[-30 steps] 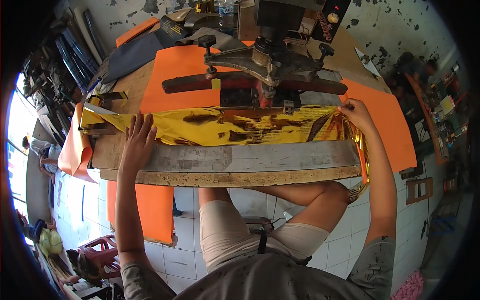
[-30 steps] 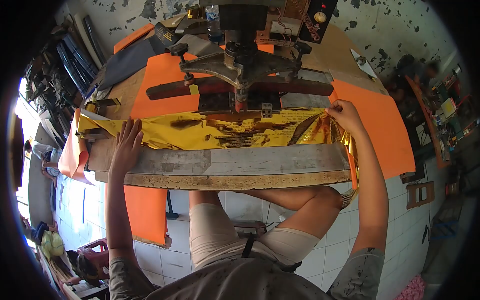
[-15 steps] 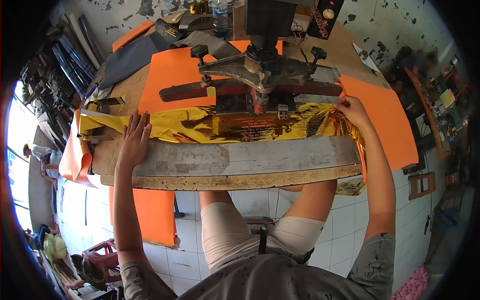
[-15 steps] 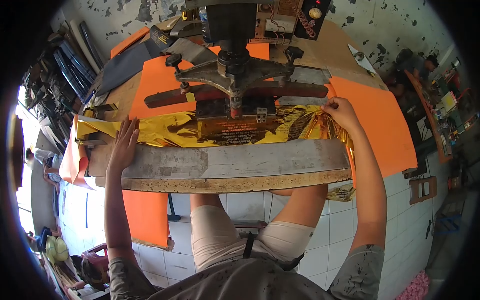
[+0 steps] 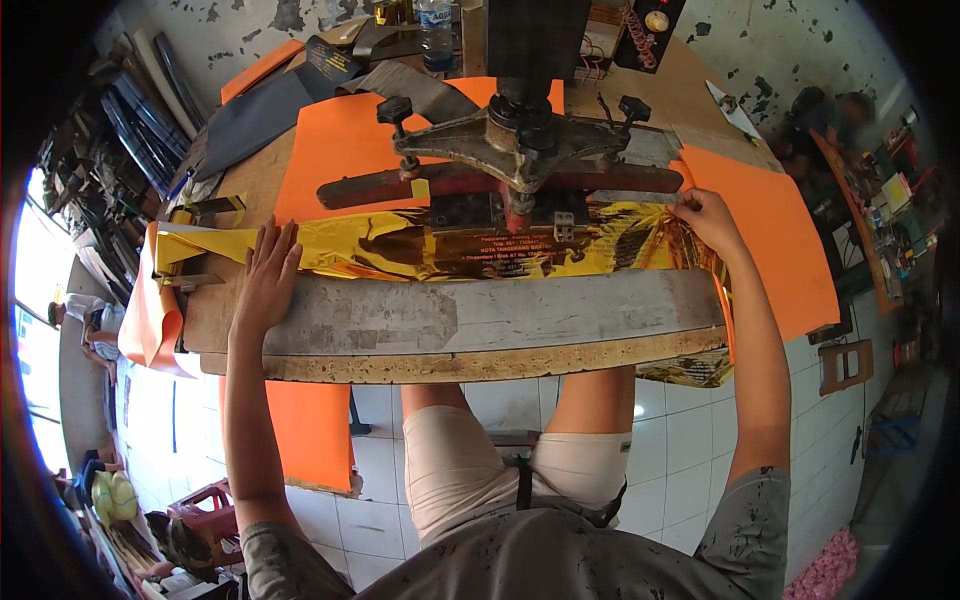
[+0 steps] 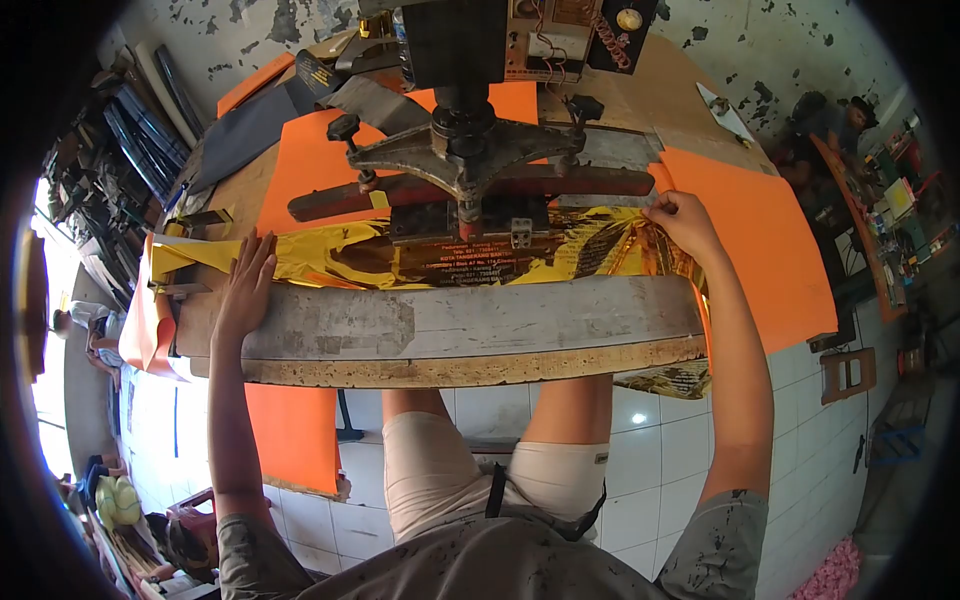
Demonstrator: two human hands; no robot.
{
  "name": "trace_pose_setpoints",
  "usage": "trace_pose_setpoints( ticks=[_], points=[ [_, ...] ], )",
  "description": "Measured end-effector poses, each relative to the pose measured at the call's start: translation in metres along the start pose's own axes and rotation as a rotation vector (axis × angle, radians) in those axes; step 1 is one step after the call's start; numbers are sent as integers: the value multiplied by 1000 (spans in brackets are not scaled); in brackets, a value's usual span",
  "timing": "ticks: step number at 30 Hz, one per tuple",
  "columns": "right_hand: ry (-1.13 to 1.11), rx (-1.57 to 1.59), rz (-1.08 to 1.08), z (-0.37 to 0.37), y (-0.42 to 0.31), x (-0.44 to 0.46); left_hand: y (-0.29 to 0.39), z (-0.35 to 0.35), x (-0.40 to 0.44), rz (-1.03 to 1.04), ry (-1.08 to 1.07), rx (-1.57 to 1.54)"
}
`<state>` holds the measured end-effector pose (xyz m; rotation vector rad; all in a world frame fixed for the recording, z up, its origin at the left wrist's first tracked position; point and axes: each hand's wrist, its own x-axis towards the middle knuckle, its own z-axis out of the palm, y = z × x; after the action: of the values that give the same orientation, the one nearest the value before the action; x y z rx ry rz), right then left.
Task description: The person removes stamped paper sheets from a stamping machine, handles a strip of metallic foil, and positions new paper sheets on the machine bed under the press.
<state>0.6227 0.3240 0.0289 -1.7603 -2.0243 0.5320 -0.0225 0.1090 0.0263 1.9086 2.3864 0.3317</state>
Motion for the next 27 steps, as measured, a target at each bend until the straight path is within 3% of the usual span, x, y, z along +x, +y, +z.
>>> trace_pose_setpoints(
  ticks=[27],
  points=[
    [-22, -24, 25, 2, 5, 3, -5, 7, 10, 26, 34, -13]
  ],
)
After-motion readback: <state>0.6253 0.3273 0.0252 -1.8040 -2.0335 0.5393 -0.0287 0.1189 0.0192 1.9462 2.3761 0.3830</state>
